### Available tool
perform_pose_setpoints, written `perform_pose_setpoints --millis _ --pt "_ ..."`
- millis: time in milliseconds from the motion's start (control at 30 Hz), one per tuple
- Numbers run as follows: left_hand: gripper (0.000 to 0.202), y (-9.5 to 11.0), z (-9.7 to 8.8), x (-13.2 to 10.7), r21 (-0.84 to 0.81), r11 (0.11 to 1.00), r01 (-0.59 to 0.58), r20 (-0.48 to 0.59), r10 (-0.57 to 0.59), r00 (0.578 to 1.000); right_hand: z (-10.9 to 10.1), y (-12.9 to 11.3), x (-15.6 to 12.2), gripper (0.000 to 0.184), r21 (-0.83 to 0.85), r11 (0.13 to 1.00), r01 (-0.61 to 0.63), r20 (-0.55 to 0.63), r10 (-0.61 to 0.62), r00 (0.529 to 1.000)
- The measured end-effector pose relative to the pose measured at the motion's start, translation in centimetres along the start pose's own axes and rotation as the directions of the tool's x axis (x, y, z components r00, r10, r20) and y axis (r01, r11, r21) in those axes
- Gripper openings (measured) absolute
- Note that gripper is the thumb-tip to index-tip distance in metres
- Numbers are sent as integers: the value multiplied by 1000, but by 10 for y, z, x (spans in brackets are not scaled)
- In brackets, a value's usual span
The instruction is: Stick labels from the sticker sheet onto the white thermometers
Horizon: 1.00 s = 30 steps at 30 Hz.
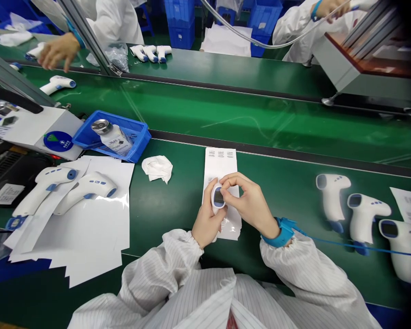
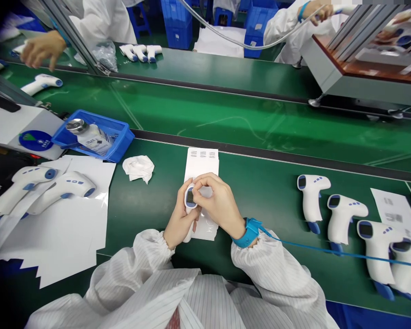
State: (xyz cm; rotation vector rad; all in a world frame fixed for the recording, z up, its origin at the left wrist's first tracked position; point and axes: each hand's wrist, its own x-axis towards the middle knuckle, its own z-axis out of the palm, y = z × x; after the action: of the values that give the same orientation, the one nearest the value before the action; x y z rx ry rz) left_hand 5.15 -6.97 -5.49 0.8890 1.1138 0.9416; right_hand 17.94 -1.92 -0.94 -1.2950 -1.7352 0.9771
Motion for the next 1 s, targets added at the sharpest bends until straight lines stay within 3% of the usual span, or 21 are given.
perform_pose_setpoints --millis 400,600,767,1000 --pt "73 5 0 -1 9 1000 4 32 -4 999 -3 -1 2 11 -3 1000 -2 21 2 1000" --pt "71 7 -5 -2 -112 993 -32 109 44 993 -4 0 2 14 -13 1000 17 18 -16 1000" --pt "64 6 -5 -2 -126 992 27 79 -17 997 -3 0 3 14 -11 1000 19 15 -19 1000" --pt "66 5 -6 -2 -127 992 3 94 10 996 -3 0 3 13 -10 1000 15 6 -15 1000"
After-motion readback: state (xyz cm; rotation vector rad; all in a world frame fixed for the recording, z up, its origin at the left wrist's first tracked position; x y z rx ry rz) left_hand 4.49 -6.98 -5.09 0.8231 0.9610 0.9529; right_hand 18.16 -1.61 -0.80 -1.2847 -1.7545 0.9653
